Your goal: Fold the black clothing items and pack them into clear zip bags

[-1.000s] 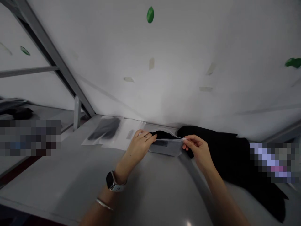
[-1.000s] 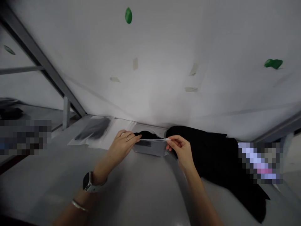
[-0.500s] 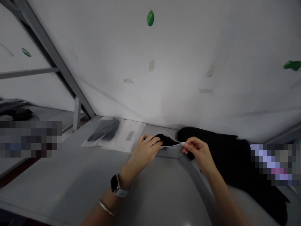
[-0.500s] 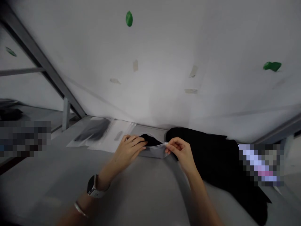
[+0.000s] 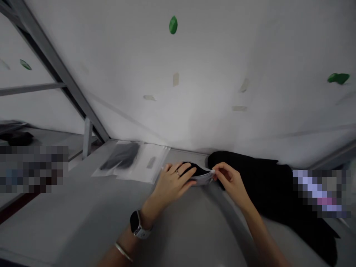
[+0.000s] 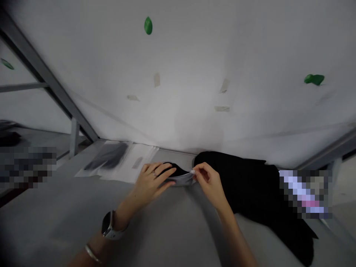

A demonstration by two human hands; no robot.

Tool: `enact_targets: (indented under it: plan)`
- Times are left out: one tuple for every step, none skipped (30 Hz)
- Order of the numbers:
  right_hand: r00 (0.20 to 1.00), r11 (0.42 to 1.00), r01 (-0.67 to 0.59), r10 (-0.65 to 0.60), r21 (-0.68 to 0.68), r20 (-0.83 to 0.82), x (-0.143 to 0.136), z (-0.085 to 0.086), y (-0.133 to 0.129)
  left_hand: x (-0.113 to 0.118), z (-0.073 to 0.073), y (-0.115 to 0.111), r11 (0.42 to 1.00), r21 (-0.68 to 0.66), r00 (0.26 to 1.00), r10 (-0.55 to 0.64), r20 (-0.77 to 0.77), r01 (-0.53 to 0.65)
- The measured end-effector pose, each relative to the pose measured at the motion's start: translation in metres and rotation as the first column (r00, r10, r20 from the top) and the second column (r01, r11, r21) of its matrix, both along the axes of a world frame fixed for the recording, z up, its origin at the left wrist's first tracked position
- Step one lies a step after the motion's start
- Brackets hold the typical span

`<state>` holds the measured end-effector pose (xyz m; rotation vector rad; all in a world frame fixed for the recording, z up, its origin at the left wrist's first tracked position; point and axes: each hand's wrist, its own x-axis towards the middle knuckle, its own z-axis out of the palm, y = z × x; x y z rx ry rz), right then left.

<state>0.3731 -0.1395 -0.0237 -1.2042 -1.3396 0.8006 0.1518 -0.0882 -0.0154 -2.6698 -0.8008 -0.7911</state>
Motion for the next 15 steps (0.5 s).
enact_targets:
  plan:
    - [1.0, 1.0, 0.007, -0.007, 0.014, 0.013, 0.0, 0.0, 0.0, 0.002, 0.0, -0.002, 1.0, 0.014, 1.0, -0.005, -0.006, 0.005]
    - [0.999, 1.0, 0.014, -0.015, 0.024, 0.03, 0.0, 0.0, 0.0, 0.005, -0.001, -0.004, 1.0, 0.024, 1.0, -0.007, -0.012, 0.007]
    - [0.999, 0.999, 0.022, -0.023, 0.03, 0.047, 0.001, 0.0, 0.0, 0.007, -0.001, -0.006, 1.0, 0.027, 1.0, -0.009, -0.023, 0.01]
    - [0.998, 0.999, 0.023, -0.025, 0.032, 0.061, 0.003, 0.0, 0.0, 0.009, -0.001, -0.007, 1.0, 0.026, 0.999, -0.011, -0.036, 0.011]
    - [0.997, 1.0, 0.016, -0.018, 0.027, 0.069, 0.005, 0.001, 0.0, 0.011, -0.001, -0.008, 1.0, 0.022, 0.999, -0.011, -0.047, 0.012]
    - [0.998, 1.0, 0.004, -0.005, 0.016, 0.07, 0.007, 0.001, 0.0, 0.013, -0.001, -0.009, 1.0, 0.016, 0.998, -0.015, -0.058, 0.016]
    - [0.998, 1.0, -0.01, 0.01, 0.002, 0.065, 0.009, 0.002, -0.001, 0.014, -0.001, -0.009, 1.0, 0.009, 0.998, -0.016, -0.067, 0.017]
    - [0.998, 1.0, -0.022, 0.023, -0.011, 0.057, 0.01, 0.002, -0.001, 0.015, -0.001, -0.01, 1.0, 0.003, 0.997, -0.014, -0.074, 0.015]
    - [0.998, 0.999, -0.032, 0.033, -0.021, 0.052, 0.012, 0.003, -0.001, 0.016, -0.001, -0.01, 1.0, 0.0, 0.997, -0.01, -0.078, 0.01]
    - [0.998, 0.999, -0.039, 0.041, -0.029, 0.051, 0.013, 0.003, -0.002, 0.016, -0.001, -0.011, 1.0, -0.002, 0.997, -0.008, -0.082, 0.008]
    - [0.998, 0.998, -0.047, 0.048, -0.031, 0.052, 0.014, 0.003, -0.002, 0.016, 0.0, -0.011, 1.0, -0.002, 0.996, -0.011, -0.087, 0.011]
    - [0.997, 0.998, -0.058, 0.059, -0.031, 0.054, 0.014, 0.004, -0.002, 0.017, 0.0, -0.012, 1.0, 0.001, 0.996, -0.02, -0.091, 0.02]
    - [0.996, 0.997, -0.072, 0.073, -0.028, 0.057, 0.014, 0.004, -0.003, 0.017, 0.0, -0.013, 1.0, 0.006, 0.995, -0.03, -0.093, 0.031]
    - [0.995, 0.996, -0.085, 0.086, -0.023, 0.058, 0.014, 0.004, -0.003, 0.018, -0.001, -0.013, 0.999, 0.013, 0.995, -0.04, -0.094, 0.041]
    - [0.994, 0.995, -0.094, 0.095, -0.015, 0.059, 0.013, 0.004, -0.003, 0.019, -0.001, -0.014, 0.999, 0.019, 0.994, -0.044, -0.095, 0.046]
